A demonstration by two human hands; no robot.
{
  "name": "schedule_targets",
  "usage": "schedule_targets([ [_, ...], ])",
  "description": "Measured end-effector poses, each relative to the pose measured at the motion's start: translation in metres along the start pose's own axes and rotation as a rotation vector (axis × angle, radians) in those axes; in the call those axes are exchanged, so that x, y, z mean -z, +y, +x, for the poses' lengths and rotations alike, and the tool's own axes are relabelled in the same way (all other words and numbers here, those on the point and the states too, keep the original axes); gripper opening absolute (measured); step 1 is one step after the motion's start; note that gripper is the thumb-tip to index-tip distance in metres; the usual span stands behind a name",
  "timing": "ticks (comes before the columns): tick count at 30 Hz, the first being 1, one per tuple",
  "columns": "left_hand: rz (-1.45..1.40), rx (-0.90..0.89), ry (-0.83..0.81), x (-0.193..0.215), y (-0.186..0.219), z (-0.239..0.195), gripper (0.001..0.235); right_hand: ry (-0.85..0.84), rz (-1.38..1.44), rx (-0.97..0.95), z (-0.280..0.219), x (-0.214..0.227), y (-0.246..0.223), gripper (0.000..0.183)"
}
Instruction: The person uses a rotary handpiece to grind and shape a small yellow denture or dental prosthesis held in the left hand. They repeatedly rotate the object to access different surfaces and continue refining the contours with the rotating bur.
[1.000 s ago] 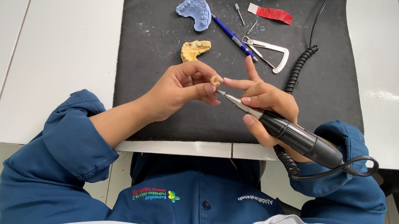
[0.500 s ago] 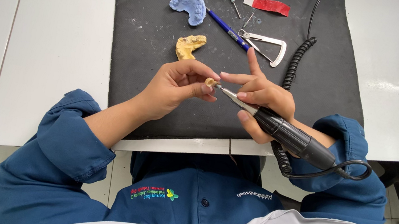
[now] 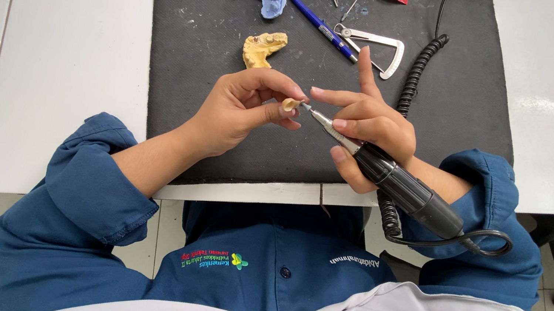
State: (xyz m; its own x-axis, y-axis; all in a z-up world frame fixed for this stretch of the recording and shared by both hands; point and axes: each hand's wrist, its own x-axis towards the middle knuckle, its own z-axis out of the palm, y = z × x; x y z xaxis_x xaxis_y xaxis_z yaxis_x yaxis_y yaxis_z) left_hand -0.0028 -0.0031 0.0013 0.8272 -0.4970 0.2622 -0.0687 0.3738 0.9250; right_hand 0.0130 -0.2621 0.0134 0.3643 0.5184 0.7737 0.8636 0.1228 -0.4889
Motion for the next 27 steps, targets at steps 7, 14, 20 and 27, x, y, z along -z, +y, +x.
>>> schedule_targets([
  [7,0.022,-0.024,-0.012,-0.0007,0.0016,-0.0002,0.018,-0.019,-0.061,0.007,0.0007,0.0027,0.0007,0.023],
  [14,0.026,-0.051,-0.023,-0.0012,0.0017,-0.0008,0.018,-0.012,-0.067,0.0,0.0011,0.0029,-0.0011,0.024],
  [20,0.059,-0.07,-0.04,-0.0002,0.0022,0.0004,0.02,-0.011,-0.08,0.02,0.0038,0.0037,-0.0019,0.024],
  [27,0.071,-0.077,-0.045,0.0003,0.0019,0.0,0.02,0.006,-0.061,0.018,0.0037,0.0044,-0.0012,0.026],
])
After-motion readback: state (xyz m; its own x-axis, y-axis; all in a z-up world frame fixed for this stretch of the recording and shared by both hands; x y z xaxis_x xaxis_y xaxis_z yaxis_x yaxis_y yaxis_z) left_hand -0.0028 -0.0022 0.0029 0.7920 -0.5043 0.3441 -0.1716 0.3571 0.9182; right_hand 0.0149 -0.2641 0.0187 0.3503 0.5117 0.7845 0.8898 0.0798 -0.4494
